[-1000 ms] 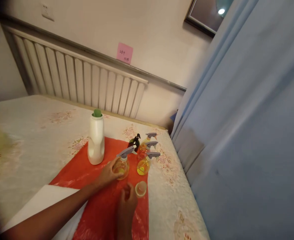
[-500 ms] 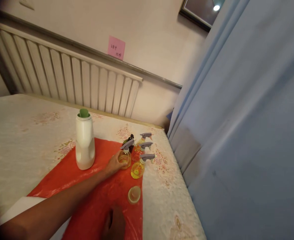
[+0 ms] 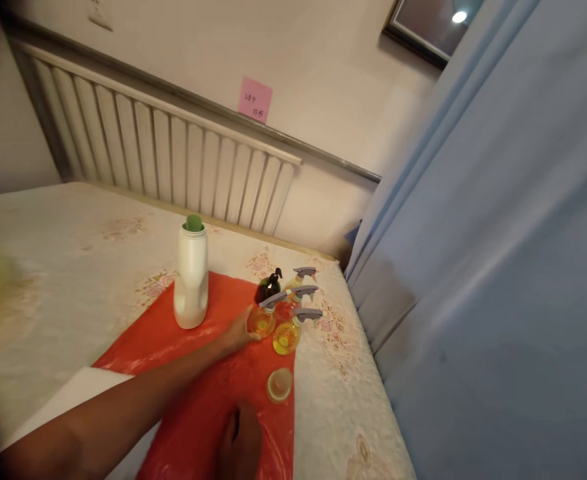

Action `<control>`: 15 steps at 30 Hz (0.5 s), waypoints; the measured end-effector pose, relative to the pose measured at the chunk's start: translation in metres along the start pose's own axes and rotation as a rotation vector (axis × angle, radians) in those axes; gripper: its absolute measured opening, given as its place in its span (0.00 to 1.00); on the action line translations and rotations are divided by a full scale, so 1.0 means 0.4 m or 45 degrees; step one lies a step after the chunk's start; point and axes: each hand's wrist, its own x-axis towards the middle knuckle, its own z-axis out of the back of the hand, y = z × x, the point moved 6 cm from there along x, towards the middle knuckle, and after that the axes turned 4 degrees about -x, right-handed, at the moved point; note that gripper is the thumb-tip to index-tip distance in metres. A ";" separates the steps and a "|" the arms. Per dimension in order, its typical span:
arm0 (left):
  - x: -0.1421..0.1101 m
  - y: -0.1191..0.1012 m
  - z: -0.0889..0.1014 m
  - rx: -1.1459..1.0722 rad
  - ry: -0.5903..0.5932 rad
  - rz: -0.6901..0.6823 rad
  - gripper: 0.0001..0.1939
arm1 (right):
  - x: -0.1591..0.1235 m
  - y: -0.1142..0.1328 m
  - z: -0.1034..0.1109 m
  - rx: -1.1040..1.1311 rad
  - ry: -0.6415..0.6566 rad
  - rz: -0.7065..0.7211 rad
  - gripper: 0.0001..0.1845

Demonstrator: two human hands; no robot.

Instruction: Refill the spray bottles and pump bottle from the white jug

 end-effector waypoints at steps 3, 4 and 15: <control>-0.102 -0.015 0.061 0.130 -0.046 0.066 0.19 | 0.003 0.005 0.004 -0.018 0.032 0.028 0.15; -0.143 -0.021 0.087 0.164 -0.053 0.069 0.17 | 0.004 0.006 0.004 -0.023 0.040 0.036 0.15; -0.562 -0.022 0.474 0.837 -0.215 -0.009 0.07 | 0.008 0.024 0.010 -0.024 0.104 0.055 0.17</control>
